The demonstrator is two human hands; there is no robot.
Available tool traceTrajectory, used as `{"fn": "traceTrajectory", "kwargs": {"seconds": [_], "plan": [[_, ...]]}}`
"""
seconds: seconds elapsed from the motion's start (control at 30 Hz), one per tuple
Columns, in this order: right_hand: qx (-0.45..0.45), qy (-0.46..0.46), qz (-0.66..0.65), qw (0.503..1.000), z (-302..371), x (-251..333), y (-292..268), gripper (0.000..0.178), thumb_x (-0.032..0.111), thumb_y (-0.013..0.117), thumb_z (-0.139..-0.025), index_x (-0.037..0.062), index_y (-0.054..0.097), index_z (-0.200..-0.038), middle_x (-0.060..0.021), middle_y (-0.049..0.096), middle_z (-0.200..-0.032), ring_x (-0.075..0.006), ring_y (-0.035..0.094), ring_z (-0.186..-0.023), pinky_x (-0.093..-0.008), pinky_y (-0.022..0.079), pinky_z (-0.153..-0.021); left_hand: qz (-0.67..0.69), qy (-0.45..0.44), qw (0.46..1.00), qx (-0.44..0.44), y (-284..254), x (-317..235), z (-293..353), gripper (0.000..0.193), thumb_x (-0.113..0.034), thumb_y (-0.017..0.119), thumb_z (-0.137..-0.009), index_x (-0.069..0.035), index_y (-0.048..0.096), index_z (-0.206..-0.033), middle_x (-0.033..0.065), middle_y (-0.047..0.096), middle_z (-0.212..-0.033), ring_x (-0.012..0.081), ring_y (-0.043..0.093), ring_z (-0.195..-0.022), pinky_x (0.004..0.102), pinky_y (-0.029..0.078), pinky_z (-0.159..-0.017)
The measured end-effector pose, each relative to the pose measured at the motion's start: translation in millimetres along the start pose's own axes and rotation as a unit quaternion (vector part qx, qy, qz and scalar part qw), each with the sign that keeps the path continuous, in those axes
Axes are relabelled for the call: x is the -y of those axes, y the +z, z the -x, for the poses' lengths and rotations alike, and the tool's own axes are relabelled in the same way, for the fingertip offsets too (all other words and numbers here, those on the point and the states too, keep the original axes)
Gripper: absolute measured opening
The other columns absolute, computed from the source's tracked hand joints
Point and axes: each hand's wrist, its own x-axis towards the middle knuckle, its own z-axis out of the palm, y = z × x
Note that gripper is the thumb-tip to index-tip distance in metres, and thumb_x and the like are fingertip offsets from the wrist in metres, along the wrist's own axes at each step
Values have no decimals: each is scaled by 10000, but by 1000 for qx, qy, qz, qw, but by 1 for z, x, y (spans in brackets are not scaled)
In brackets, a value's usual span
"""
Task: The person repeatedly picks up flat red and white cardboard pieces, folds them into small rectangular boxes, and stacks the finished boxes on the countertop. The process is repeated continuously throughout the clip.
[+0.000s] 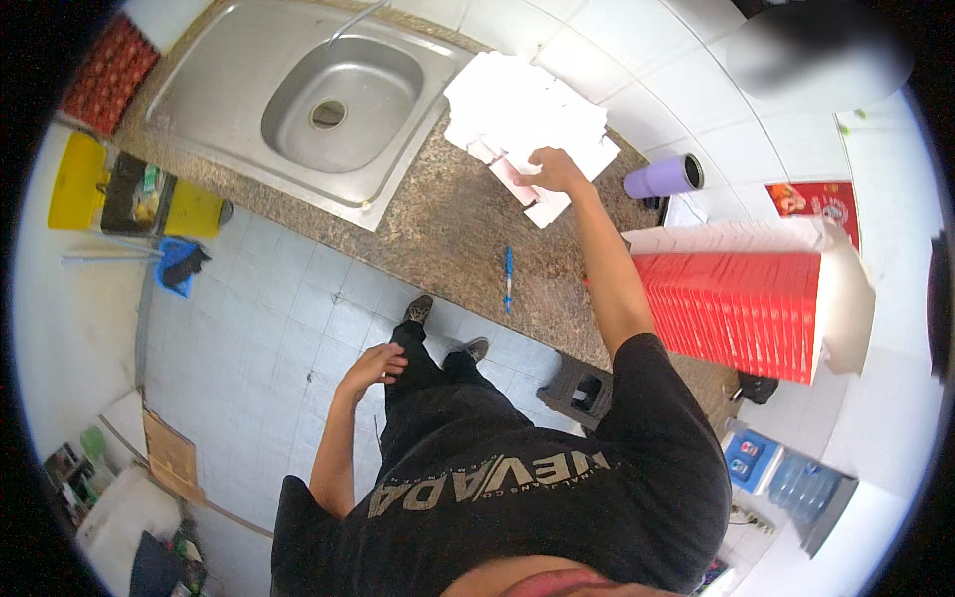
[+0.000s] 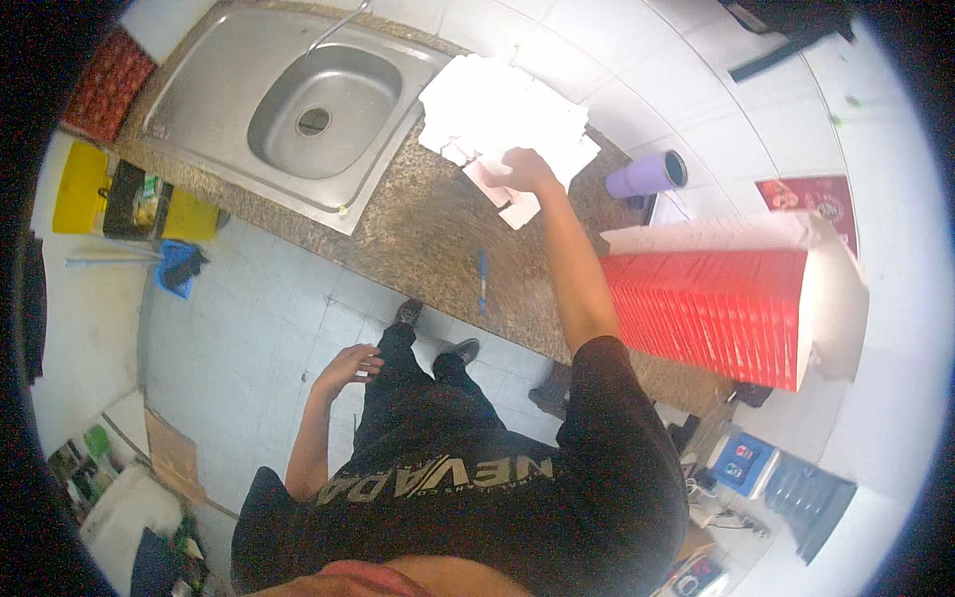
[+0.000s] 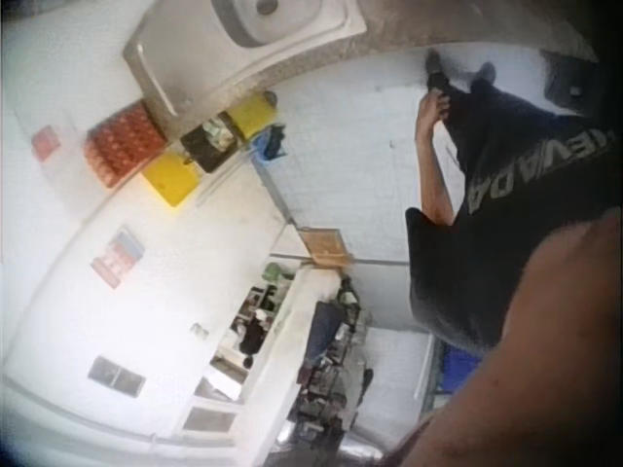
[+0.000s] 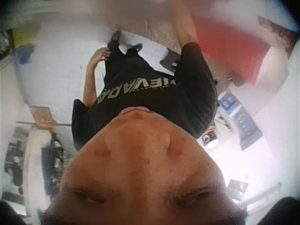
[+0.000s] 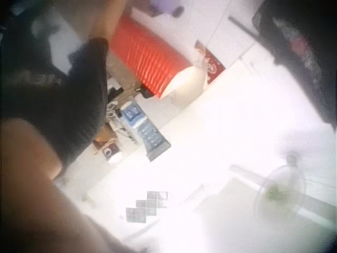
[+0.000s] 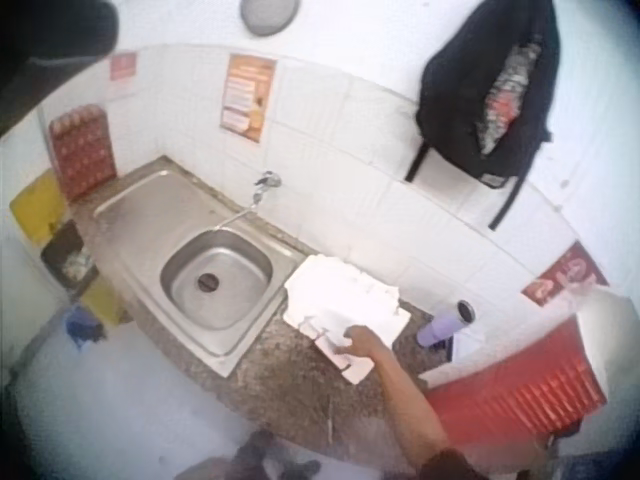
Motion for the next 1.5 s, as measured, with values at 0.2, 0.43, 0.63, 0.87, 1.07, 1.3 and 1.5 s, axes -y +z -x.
{"fn": "traceTrajectory", "kwargs": {"seconds": [0.2,0.43,0.63,0.87,1.07,1.3,1.5], "plan": [[110,73,-151,980,-28,-30,8,407,326,805,-849,4,759,-1094,-148,762,-923,-242,719,-829,-349,572,-764,104,14,994,-19,-31,26,7,492,-451,474,-1048,-57,591,-1319,107,698,-1152,204,666,-1041,381,547,-904],[-288,17,-71,955,-9,-69,-17,194,153,633,-951,0,734,-1014,-230,730,-864,-330,734,-811,-452,549,-727,76,105,991,12,-14,-37,-1,456,-435,456,-1085,-65,605,-1305,74,696,-1142,159,659,-1025,331,537,-877],[-377,48,44,924,49,-2,-100,193,87,602,-905,50,708,-1063,-233,712,-872,-413,707,-770,-495,551,-676,8,254,966,-56,25,-77,8,352,-330,554,-1065,-32,636,-1233,65,700,-1101,141,654,-981,311,530,-832],[-290,-132,80,944,207,166,-54,337,42,612,-827,83,708,-1147,-149,738,-914,-309,737,-810,-422,571,-645,-331,671,617,-246,118,-164,157,504,-18,734,-842,-10,549,-1311,216,533,-1405,375,574,-1234,428,486,-1013],[90,-261,-117,954,346,232,14,349,206,692,-848,13,674,-1139,-162,740,-1028,-330,733,-955,-427,587,-786,-574,363,721,-138,150,-110,185,548,-82,688,-838,55,530,-1345,231,692,-1046,366,687,-991,476,545,-842],[-15,-179,-479,859,412,151,45,414,172,831,-851,5,678,-1197,-187,696,-1239,-317,681,-1141,-418,496,-1040,-302,250,919,-48,156,-40,195,198,-194,671,-973,-2,689,-1017,112,695,-785,198,658,-748,340,516,-725],[-92,-203,-603,766,417,177,81,95,70,772,-875,15,734,-942,-96,740,-905,-212,680,-820,-387,537,-752,-172,148,973,33,169,-29,184,156,-136,599,-1031,-7,674,-1077,-15,695,-900,66,590,-816,269,497,-746]]}}
